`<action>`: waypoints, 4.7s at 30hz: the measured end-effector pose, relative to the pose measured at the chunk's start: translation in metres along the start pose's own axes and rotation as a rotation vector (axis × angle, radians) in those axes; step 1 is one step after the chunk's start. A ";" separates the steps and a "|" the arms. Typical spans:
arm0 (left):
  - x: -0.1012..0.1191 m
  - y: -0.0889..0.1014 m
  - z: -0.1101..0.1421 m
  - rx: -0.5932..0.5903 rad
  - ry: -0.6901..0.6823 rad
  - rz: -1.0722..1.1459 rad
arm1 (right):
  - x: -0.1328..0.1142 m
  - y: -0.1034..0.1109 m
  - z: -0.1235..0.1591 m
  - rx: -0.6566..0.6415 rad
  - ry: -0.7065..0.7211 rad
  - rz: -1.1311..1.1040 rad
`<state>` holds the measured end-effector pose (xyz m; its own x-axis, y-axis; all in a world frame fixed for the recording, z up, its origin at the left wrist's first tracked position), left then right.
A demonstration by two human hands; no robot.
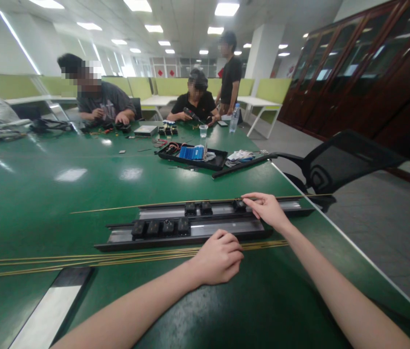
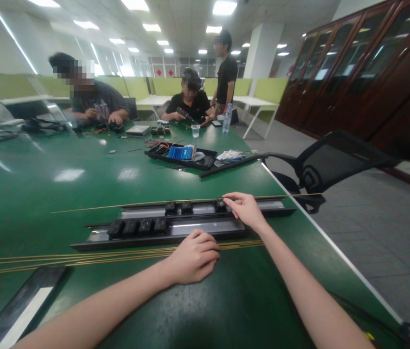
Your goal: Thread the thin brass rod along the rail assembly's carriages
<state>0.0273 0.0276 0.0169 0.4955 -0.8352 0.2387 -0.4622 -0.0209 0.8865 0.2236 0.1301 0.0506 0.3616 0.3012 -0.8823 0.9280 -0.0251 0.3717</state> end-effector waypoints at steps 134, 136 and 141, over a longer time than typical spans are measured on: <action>0.002 0.004 -0.001 0.020 0.009 0.035 | 0.020 0.049 -0.006 0.007 0.001 0.132; 0.002 0.004 0.000 0.016 0.014 0.037 | 0.021 0.051 -0.006 0.006 0.002 0.135; 0.001 0.004 0.000 0.028 0.005 0.041 | 0.024 0.056 -0.005 0.012 -0.018 0.141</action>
<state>0.0258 0.0263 0.0206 0.4795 -0.8328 0.2768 -0.5024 -0.0019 0.8646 0.2843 0.1412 0.0516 0.4900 0.2765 -0.8267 0.8688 -0.0771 0.4891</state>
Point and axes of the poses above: each hand's wrist, its own z-axis away from the middle knuckle, its own y-axis out of the back of the hand, x = y × z, the point moved 4 cm from there along -z, towards the middle knuckle, and after that the axes turned 10 degrees about y, right-handed, at the moved point
